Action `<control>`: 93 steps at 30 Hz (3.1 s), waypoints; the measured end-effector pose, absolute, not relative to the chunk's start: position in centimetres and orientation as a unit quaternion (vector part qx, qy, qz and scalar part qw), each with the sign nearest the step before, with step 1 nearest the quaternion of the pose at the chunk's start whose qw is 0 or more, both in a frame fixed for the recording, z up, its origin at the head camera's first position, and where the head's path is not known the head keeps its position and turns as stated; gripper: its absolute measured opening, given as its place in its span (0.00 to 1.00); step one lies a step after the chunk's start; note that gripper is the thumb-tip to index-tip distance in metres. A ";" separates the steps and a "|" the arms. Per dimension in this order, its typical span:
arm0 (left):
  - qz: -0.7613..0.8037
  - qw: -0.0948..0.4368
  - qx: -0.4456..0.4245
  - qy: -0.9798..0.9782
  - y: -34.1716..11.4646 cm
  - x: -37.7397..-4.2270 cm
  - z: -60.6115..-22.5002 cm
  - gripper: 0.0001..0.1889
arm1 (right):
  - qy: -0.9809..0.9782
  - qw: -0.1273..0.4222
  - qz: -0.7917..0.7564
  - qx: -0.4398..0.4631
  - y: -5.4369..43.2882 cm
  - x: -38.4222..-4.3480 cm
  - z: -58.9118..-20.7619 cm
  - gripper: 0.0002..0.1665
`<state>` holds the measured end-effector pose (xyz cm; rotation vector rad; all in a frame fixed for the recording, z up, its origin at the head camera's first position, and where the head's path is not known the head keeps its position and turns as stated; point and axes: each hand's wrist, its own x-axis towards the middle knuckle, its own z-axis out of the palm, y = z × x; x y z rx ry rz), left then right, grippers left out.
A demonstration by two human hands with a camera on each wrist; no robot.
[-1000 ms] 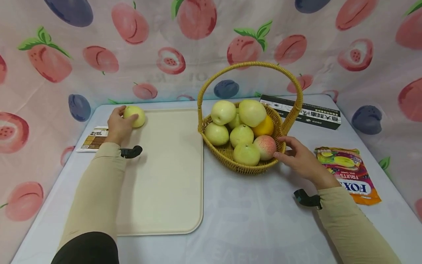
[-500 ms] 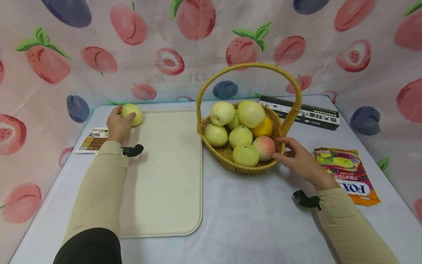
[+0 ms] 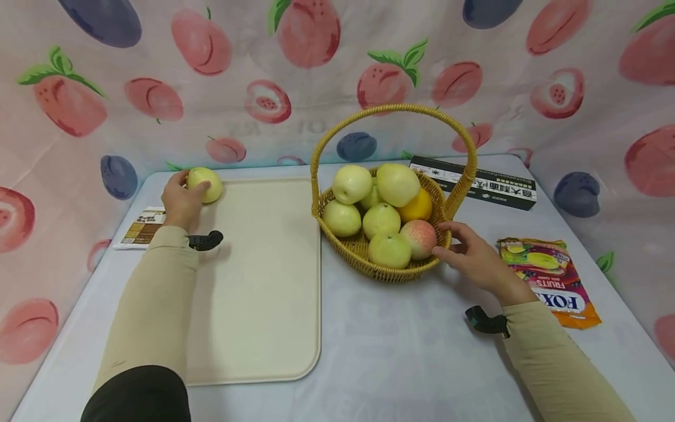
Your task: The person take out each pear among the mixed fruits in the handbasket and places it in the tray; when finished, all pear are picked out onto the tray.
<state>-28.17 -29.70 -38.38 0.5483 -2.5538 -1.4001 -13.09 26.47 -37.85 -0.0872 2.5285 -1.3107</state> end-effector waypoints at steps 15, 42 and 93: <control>-0.464 0.060 0.111 -0.877 -28.2 -24.7 -34.9 0.47 | 0.879 0.146 -0.453 -0.034 26.5 -13.2 -37.7 0.43; -0.454 -0.018 -0.176 -0.873 -17.3 -15.0 -33.4 0.36 | 0.877 0.148 -0.456 -0.041 26.6 -13.3 -37.7 0.43; -0.331 -0.142 -0.359 -0.861 -2.3 -16.7 -33.4 0.37 | 0.875 0.151 -0.458 -0.038 26.7 -13.3 -38.0 0.43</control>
